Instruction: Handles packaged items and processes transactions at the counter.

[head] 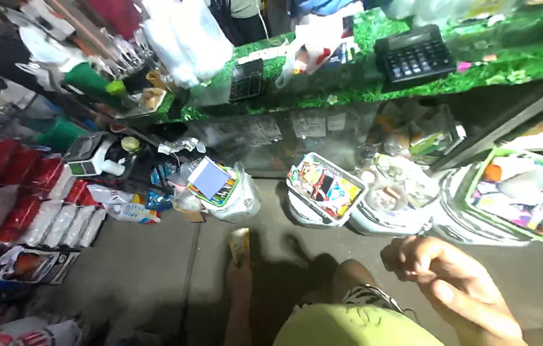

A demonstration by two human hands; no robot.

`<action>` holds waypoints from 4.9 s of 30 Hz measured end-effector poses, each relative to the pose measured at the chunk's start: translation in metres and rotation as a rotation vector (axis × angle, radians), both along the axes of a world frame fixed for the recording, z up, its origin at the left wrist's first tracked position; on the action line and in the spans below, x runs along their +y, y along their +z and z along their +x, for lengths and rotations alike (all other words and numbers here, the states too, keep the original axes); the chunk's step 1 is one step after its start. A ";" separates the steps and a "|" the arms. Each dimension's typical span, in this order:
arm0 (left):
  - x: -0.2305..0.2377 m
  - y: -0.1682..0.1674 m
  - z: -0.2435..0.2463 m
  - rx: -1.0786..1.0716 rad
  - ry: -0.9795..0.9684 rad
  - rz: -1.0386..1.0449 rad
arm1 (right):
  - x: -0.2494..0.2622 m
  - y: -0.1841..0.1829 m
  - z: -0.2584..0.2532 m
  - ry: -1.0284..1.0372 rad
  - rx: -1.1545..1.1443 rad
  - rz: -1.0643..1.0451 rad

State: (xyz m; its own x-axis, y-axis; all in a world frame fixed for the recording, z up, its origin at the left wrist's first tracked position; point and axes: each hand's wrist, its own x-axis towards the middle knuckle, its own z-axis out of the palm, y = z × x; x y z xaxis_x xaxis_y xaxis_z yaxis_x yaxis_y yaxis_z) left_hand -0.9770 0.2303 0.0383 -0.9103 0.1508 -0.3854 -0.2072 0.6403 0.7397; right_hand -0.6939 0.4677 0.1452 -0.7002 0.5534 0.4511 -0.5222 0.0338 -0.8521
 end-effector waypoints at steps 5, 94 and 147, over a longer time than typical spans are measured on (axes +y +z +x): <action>0.093 0.021 -0.065 0.048 -0.086 0.045 | 0.069 -0.024 -0.032 -0.150 -0.064 -0.029; 0.476 -0.214 0.079 -0.653 -1.474 -0.536 | 0.146 -0.320 -0.063 -0.662 -1.110 -0.178; 0.290 0.003 -0.221 -0.553 -1.366 0.243 | 0.104 -0.099 -0.301 -0.737 -0.699 -0.396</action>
State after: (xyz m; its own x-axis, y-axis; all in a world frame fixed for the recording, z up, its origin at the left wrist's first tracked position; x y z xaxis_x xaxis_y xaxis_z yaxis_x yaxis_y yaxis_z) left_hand -1.1984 0.5204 0.0414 0.2316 0.8536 -0.4666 0.1525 0.4418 0.8840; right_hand -0.9949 0.5718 0.0464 -0.1694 0.9606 -0.2203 0.1183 -0.2021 -0.9722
